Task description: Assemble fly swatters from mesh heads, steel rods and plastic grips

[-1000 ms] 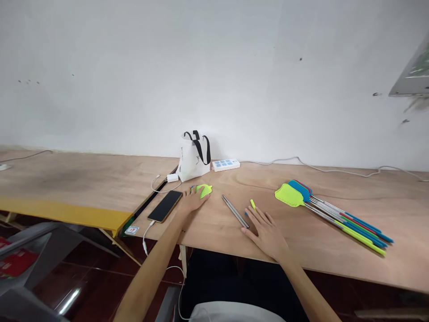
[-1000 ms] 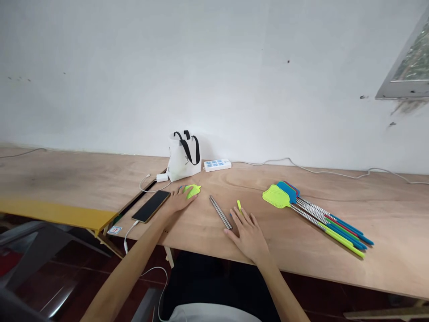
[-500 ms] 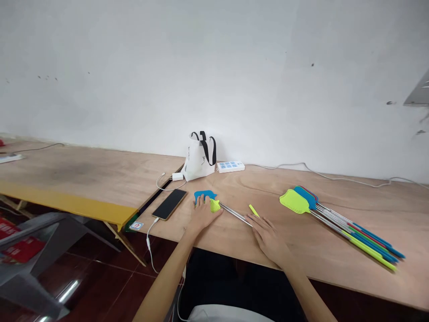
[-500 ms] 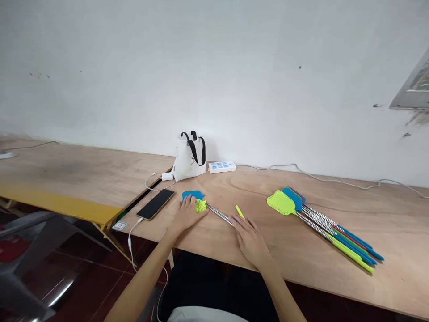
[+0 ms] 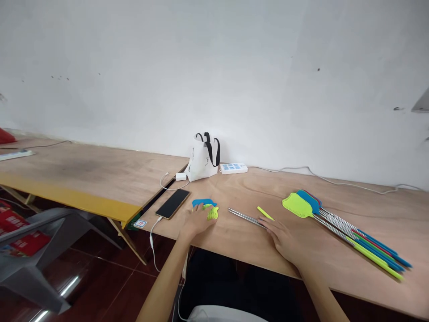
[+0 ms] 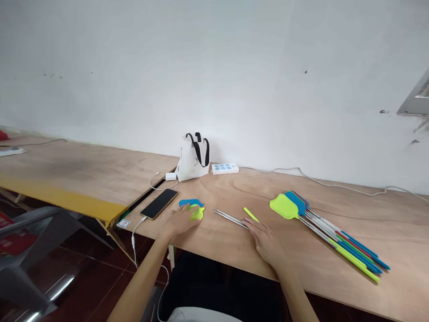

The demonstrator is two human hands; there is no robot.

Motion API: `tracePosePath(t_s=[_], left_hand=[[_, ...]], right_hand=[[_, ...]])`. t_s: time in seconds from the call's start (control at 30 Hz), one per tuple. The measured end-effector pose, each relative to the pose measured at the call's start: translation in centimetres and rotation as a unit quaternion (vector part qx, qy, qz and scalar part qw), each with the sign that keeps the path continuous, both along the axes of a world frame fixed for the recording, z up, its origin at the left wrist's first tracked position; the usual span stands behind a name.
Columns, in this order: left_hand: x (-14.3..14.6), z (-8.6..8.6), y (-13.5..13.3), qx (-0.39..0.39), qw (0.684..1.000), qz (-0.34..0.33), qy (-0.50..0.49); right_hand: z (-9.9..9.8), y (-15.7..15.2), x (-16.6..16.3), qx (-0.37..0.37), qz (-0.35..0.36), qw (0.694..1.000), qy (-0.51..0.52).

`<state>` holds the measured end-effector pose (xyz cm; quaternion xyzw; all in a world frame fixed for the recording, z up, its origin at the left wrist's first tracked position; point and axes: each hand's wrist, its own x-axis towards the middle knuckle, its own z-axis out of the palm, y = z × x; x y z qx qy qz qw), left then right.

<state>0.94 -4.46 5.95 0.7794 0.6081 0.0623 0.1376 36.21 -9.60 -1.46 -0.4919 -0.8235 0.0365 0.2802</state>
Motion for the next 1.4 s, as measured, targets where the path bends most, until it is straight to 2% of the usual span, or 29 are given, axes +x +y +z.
tracePosePath(t_s=[0.1,0.2,0.27,0.4,0.5,0.6,0.8,0.97,1.2,1.4], left_hand=[[-0.7,0.3,0.0,0.01,1.0,0.005,0.012],[0.1,0.5,-0.4,0.057,0.998,0.004,0.025],[1.7,0.5,-0.9,0.099,0.994,-0.048,0.001],[6.1,-0.7,-2.5,0.153,0.96,-0.219,-0.086],[8.3,-2.3,-3.1,0.17,0.943,-0.26,-0.119],[8.9,-3.2,-3.1,0.176,0.939,-0.257,-0.148],[8.6,-2.9,-2.4,0.148,0.939,-0.238,-0.202],[8.7,-3.3,-2.1,0.129,0.945,-0.204,-0.221],[8.8,-3.4,-2.6,0.152,0.95,-0.211,-0.171],[9.0,-3.5,-2.4,0.155,0.956,-0.198,-0.151]], right_hand=[[-0.4,-0.2,0.2,0.016,0.006,0.999,0.027],[-0.6,-0.4,-0.1,0.024,0.006,0.999,0.048],[-0.6,-0.6,-0.5,0.023,0.01,0.998,0.055],[0.1,-1.0,-1.2,0.016,0.035,0.997,0.06],[0.7,-1.3,-1.7,0.001,0.052,0.997,0.058],[1.1,-1.4,-2.0,-0.003,0.041,0.997,0.064],[0.7,-0.7,-1.6,0.008,-0.016,0.997,0.071],[0.2,-0.1,-0.9,0.031,-0.059,0.993,0.102],[-0.3,0.2,-1.1,0.054,-0.127,0.978,0.154],[0.1,0.0,-0.9,0.014,-0.141,0.973,0.181]])
